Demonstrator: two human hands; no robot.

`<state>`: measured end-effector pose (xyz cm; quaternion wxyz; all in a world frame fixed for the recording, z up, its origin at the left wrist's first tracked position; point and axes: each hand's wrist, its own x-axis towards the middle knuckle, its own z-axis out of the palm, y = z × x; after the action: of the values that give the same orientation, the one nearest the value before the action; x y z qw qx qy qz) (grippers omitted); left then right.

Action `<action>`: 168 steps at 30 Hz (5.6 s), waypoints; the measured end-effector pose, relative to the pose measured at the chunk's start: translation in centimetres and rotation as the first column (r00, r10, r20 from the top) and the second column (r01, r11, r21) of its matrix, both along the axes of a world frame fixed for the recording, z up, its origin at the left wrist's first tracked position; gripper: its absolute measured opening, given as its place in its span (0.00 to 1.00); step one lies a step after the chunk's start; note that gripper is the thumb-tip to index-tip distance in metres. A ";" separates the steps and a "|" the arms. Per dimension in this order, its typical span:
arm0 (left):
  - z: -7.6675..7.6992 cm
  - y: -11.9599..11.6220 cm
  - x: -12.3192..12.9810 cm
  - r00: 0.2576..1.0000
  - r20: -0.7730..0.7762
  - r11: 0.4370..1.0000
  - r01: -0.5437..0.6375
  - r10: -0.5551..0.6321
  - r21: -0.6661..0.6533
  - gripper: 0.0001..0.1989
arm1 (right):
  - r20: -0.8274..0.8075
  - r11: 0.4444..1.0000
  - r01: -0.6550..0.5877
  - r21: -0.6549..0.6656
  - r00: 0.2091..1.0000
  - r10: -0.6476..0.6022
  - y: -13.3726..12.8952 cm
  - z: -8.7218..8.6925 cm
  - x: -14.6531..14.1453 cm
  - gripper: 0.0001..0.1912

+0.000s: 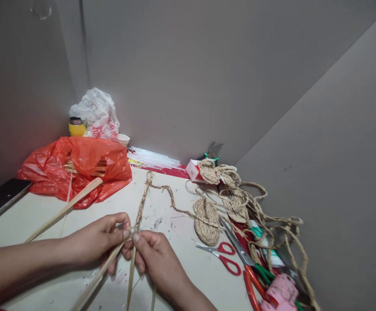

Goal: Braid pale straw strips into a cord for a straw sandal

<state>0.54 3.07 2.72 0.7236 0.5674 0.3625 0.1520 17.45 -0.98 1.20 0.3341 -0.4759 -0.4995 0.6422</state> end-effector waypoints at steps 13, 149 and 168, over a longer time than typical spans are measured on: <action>0.0 -1.2 0.0 0.959 -0.245 0.785 0.045 0.138 0.618 0.08 | -0.075 0.991 0.088 -0.099 0.993 -0.095 -0.1 0.1 -0.3 0.26; 1.6 -0.5 -0.1 0.988 -0.102 0.901 -0.064 0.119 0.429 0.18 | -0.291 0.933 0.145 -0.330 0.925 -0.246 -1.3 1.2 -1.2 0.17; 0.5 -0.1 -0.2 0.988 -0.152 0.964 0.003 0.039 0.264 0.08 | -0.155 0.958 0.145 -0.248 0.970 -0.187 -0.7 0.9 -0.6 0.20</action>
<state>0.31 3.02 3.26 0.6096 0.6655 0.3997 0.1605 16.86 -1.70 2.14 0.3714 -0.4934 -0.3464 0.7061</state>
